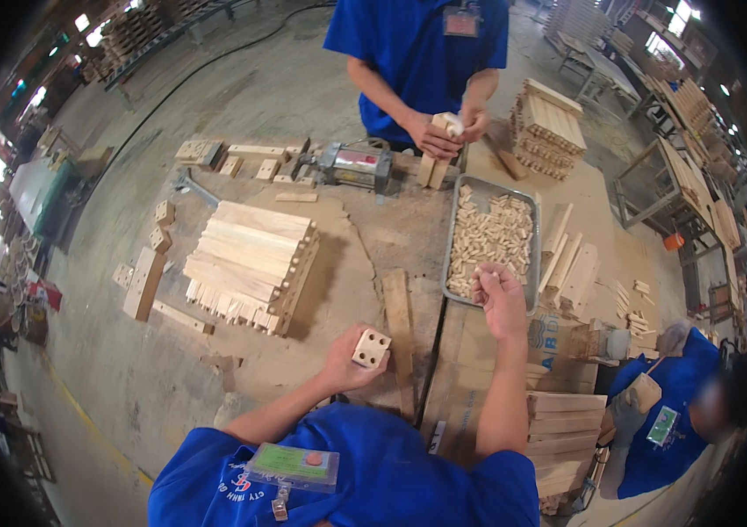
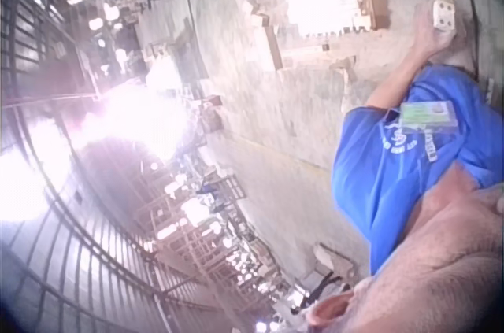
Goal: The person inserts small wooden dowels into pre-drilled holes on rectangular wooden blocks. They repeatedly pick up blocks, insert dowels, and place the assembled pieces into a metal tray. The person also uses a wooden mallet to tap the dowels into place.
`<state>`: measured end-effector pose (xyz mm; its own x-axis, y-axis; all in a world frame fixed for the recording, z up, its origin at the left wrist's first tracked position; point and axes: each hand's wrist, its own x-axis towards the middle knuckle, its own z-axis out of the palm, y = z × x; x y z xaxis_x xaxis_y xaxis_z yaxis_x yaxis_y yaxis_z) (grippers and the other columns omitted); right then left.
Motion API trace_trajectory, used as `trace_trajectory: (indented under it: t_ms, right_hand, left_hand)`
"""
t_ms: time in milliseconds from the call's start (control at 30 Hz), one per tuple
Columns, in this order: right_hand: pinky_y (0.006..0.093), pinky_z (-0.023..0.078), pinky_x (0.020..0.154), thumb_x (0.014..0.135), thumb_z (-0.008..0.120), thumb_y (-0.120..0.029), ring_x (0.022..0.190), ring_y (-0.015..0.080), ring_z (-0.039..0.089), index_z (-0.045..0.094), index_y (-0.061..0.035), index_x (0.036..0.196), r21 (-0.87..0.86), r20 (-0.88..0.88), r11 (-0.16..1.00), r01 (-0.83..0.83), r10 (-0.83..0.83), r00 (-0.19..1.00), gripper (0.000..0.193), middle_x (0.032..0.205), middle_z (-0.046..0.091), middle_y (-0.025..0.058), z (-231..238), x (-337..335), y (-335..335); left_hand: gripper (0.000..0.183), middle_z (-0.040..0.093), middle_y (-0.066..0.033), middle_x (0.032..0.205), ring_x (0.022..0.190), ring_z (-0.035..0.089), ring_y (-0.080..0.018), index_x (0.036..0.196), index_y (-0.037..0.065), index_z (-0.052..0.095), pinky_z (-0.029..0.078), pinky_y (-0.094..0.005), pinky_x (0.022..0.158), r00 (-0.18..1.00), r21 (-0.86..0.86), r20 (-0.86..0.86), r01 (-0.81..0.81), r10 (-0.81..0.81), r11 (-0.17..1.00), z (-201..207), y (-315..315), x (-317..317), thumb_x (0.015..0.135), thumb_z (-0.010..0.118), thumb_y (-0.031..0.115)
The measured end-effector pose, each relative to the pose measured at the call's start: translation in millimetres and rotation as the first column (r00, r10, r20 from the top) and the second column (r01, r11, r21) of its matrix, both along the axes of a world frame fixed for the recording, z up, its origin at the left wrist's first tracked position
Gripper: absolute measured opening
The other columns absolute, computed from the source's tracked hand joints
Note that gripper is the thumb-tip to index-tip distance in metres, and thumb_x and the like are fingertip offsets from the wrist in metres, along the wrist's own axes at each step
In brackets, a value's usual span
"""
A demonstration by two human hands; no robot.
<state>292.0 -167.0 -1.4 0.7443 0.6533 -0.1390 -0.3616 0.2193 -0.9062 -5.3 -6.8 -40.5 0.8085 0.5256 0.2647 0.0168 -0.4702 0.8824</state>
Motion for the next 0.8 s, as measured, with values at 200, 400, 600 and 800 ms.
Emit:
trace_trajectory:
  t_ms: [200, 400, 600, 800]
  right_hand:
    - [0.0262, 0.053, 0.061, 0.101, 0.073, -0.011, 0.069, 0.0096, 0.063, 0.07, -0.0027, 0.111, -0.332, 0.179, 0.903, -0.274, 0.345, 0.921, 0.013, 0.091, 0.072, 0.0057, 76, -98, 13]
    - [0.0332, 0.051, 0.064, 0.093, 0.081, -0.011, 0.07, 0.0183, 0.066, 0.075, -0.0024, 0.1, -0.514, 0.665, 0.839, -0.18, 0.522, 0.535, 0.012, 0.082, 0.071, 0.0102, 95, -142, 23]
    - [0.041, 0.053, 0.066, 0.093, 0.077, -0.008, 0.077, 0.0349, 0.067, 0.071, -0.0033, 0.1, -0.58, 0.744, 0.806, -0.12, 0.584, 0.324, 0.011, 0.088, 0.068, 0.0139, 97, -147, 25]
    - [0.0454, 0.053, 0.066, 0.092, 0.073, -0.004, 0.079, 0.0346, 0.066, 0.068, -0.0065, 0.101, -0.63, 0.769, 0.774, -0.069, 0.634, 0.082, 0.011, 0.089, 0.062, 0.0121, 101, -152, 19]
  left_hand:
    - [0.045, 0.068, -0.0132, 0.102, 0.093, 0.069, -0.0353, 0.115, 0.01, 0.064, 0.056, -0.0417, 0.081, 1.0, -0.036, -0.01, 0.016, -0.016, 0.999, -1, 0, -2, 0.077, 0.086, 0.019]
    - [0.051, 0.066, -0.0158, 0.103, 0.097, 0.066, -0.0401, 0.119, 0.009, 0.062, 0.054, -0.0473, 0.083, 0.995, -0.009, 0.036, 0.095, -0.095, 0.995, 9, -3, 2, 0.075, 0.087, 0.019]
    - [0.052, 0.063, -0.016, 0.102, 0.096, 0.063, -0.041, 0.117, 0.009, 0.062, 0.051, -0.0497, 0.082, 0.991, 0.057, 0.071, 0.113, -0.117, 0.992, 2, -11, 2, 0.074, 0.088, 0.021]
    - [0.05, 0.061, -0.0166, 0.101, 0.096, 0.062, -0.0417, 0.116, 0.008, 0.06, 0.049, -0.0506, 0.081, 0.988, 0.13, 0.074, 0.125, -0.135, 0.984, 4, -13, 4, 0.074, 0.085, 0.021]
